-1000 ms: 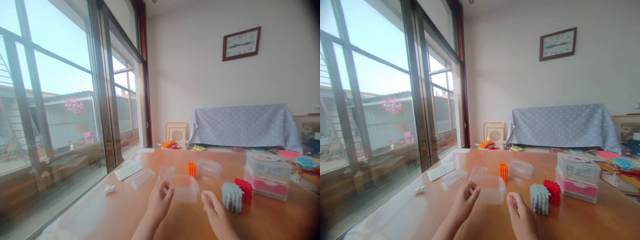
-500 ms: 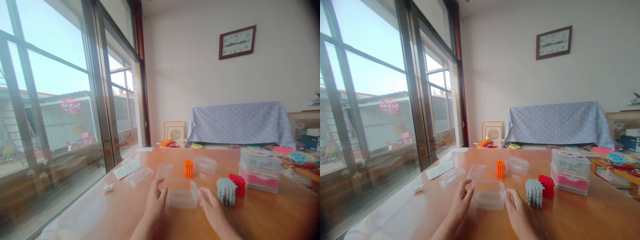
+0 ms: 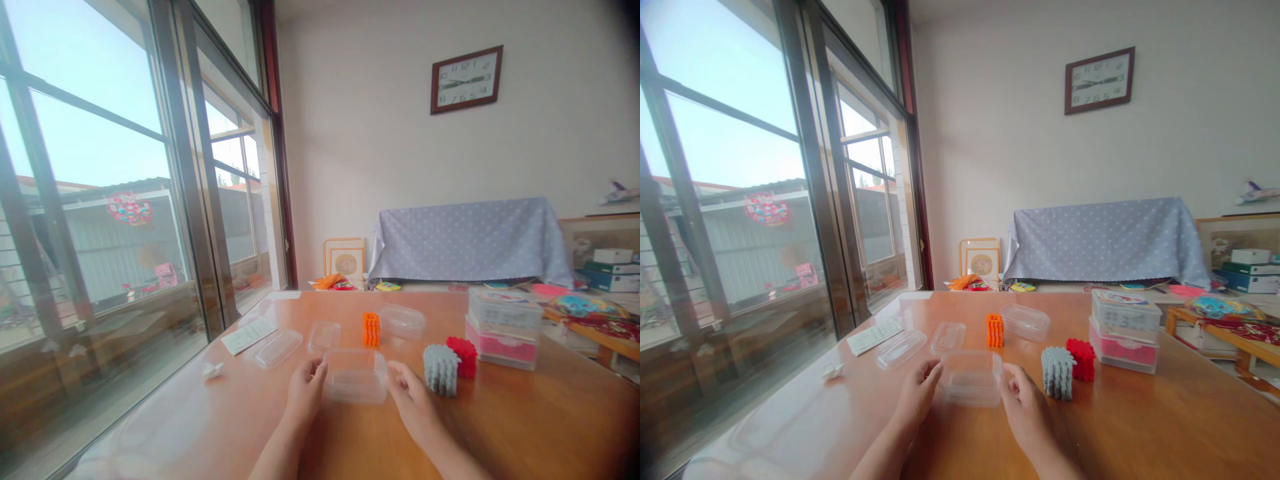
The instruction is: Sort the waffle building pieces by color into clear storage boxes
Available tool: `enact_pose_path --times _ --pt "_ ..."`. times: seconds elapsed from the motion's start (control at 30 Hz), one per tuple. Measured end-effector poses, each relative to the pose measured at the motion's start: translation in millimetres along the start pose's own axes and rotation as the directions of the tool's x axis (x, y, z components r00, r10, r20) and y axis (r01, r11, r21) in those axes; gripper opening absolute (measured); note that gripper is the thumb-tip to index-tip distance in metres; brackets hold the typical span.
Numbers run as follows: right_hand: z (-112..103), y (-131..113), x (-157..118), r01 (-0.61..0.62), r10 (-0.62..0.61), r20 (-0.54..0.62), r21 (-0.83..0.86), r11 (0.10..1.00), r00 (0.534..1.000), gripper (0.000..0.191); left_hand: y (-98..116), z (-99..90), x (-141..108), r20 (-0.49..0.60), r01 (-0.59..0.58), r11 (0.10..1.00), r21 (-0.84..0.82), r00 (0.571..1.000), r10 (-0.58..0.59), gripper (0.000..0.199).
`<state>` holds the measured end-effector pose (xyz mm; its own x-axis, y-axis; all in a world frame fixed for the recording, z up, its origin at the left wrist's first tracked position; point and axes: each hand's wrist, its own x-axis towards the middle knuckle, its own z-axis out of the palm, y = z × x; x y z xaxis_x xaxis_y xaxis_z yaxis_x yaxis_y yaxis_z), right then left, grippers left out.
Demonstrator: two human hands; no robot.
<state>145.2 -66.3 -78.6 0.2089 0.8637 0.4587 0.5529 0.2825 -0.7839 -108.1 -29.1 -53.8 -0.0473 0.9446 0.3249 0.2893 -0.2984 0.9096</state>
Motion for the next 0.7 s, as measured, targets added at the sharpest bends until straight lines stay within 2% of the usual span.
enact_pose_path --times 0.07,0.3,0.43,0.6,0.7 --pt "-2 -5 -2 0.023 -0.020 0.071 -0.032 0.999 0.997 0.047 1 -1.4 0 0.007 -0.017 1.000 0.001 1.000 0.017 0.047" --pt "-3 -11 -8 0.152 -0.143 0.090 -0.103 0.983 0.986 0.036 11 -4.3 -2 -0.020 -0.049 0.999 0.009 0.999 0.050 0.051" --pt "-1 -9 -8 0.188 -0.177 0.121 -0.093 0.978 0.977 0.031 24 -4.8 -6 -0.026 -0.044 0.997 -0.057 0.999 0.043 0.057" --pt "-4 -11 -5 0.134 -0.136 0.092 0.020 0.991 0.987 0.037 32 -4.9 -13 0.011 0.044 0.975 -0.218 0.999 -0.043 0.070" --pt "-6 -12 -4 0.074 -0.085 0.094 0.114 0.991 0.992 0.038 33 -4.8 -17 0.110 0.063 0.934 -0.352 0.994 -0.026 0.089"
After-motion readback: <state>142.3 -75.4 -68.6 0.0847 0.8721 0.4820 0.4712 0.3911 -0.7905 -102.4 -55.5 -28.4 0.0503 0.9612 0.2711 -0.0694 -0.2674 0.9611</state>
